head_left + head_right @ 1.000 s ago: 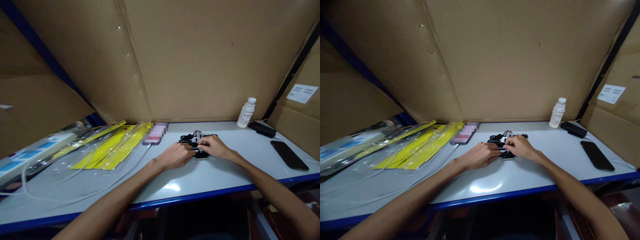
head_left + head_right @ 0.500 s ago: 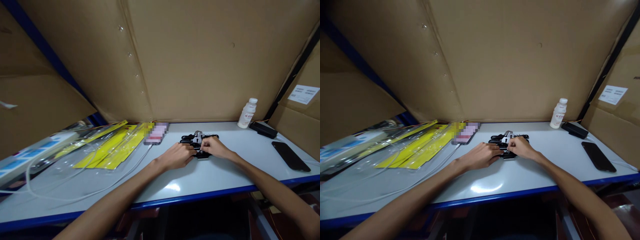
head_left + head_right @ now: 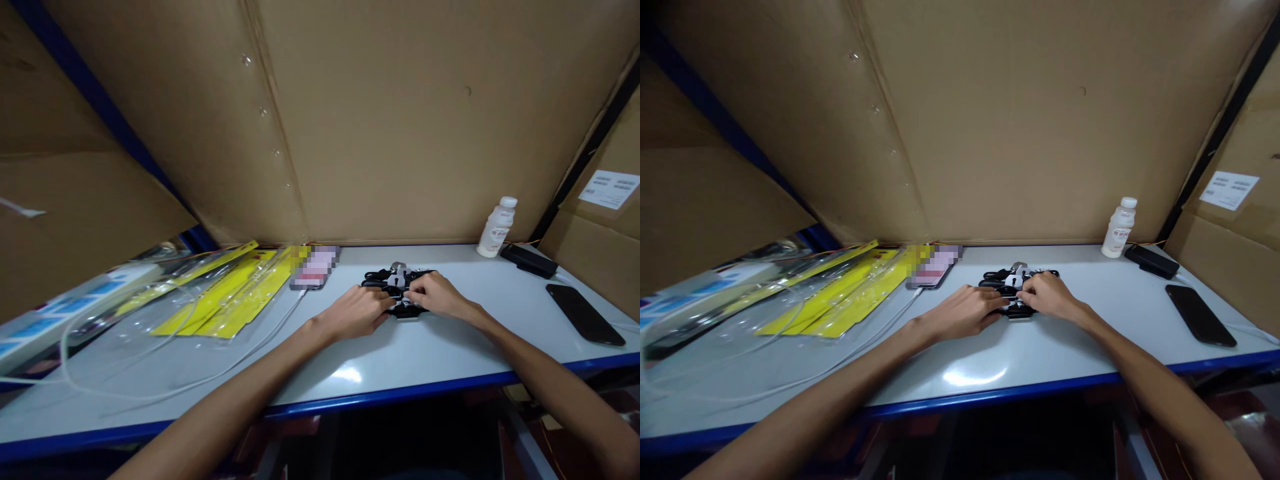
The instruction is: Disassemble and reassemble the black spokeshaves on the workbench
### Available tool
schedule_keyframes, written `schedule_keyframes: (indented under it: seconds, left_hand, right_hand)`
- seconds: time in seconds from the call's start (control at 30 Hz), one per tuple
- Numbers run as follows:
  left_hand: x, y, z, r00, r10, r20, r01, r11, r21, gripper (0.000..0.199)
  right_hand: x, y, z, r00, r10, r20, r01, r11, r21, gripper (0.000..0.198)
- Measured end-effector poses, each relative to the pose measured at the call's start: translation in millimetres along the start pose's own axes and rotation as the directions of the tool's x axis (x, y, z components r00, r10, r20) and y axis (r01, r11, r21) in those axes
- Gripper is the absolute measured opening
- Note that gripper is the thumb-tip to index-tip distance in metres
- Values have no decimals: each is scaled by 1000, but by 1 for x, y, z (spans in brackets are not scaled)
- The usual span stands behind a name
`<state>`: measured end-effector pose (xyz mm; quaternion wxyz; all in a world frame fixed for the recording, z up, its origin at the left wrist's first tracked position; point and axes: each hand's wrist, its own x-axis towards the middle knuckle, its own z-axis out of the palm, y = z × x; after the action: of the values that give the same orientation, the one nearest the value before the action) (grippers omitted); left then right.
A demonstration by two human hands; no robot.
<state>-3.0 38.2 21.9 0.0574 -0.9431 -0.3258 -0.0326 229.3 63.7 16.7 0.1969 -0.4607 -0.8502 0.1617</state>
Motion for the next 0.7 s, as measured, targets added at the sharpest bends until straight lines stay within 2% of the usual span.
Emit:
schedule_keyframes:
  seconds: [0.27,0.43,0.6,0.7]
  left_hand:
    - [0,-1,2,1000,23,8,-23,1000,4,15]
    - [0,-2,4,1000,23,7,-23,1000,7,17]
    - [0,-3,3,999,32,4,-32,999,-2,17]
    - [0,-3,3,999,39,1,-39,999,-6,17]
  right_hand:
    - [-2,-10,-4,993,-63,96,53,993,105,34]
    - [-2,-10,-2,995,-69,69,63,994,93,43]
    - [-2,-4,-3,999,-36,6,35,999,21,40]
    - [-2,-5,-4,999,-35,27,35,999,11,39]
